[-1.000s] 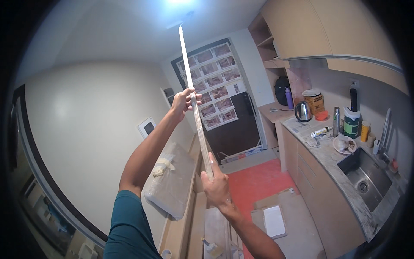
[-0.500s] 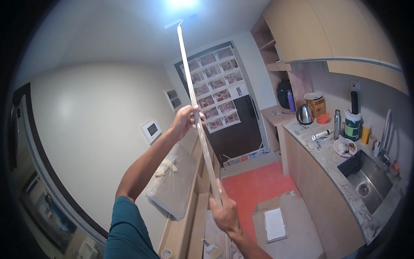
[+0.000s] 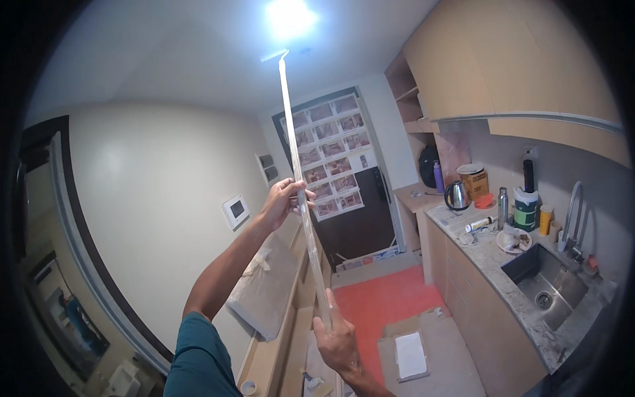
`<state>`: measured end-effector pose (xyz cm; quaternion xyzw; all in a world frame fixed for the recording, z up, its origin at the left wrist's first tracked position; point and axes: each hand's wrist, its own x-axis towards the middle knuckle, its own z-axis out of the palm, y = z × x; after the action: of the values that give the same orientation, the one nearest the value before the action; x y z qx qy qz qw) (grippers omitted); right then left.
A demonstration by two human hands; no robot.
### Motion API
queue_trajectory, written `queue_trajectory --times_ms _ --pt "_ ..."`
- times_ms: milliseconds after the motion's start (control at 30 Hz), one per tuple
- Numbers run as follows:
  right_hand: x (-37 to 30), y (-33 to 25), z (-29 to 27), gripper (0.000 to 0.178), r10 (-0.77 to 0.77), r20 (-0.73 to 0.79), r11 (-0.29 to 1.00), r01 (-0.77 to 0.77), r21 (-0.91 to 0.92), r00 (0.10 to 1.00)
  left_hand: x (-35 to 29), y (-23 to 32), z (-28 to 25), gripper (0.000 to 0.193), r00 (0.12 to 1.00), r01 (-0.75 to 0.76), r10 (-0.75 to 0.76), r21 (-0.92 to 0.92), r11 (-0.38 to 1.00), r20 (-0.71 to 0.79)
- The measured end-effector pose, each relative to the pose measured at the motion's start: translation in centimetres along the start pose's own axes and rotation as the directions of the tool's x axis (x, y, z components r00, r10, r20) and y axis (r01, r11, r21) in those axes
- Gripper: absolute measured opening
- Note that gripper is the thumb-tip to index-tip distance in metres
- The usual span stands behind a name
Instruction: The person paints the ceiling of a kitchen using a long-handled roller. They repeatedly dip the roller into a paint tray on the floor and apply white paint to the ceiling surface in long strokes. The person moves around the room to cover different sections of the ceiling.
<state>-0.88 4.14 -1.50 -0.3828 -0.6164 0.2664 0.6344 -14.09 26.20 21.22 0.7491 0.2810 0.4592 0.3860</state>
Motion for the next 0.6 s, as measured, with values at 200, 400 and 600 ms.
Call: queue_trajectory --times_ms 200,400,600 --pt "-6.5 -0.1 0.2 0.063 0.026 -0.011 0.999 -0.026 0.029 1.0 -4.9 -0.6 1.9 0.034 1.0 0.014 -0.013 -0.079 0.997 0.014" --pt "-12.0 1.9 0.2 0.056 -0.013 -0.033 0.986 0.018 0.166 0.999 -9.6 1.5 4.5 0.033 0.998 0.048 -0.044 -0.072 0.996 0.051" --pt "-15.1 3.6 -1.0 0.058 -0.376 -0.121 0.917 0.35 -0.189 0.919 -12.6 2.3 7.0 0.033 0.993 0.092 -0.085 -0.084 0.992 0.083"
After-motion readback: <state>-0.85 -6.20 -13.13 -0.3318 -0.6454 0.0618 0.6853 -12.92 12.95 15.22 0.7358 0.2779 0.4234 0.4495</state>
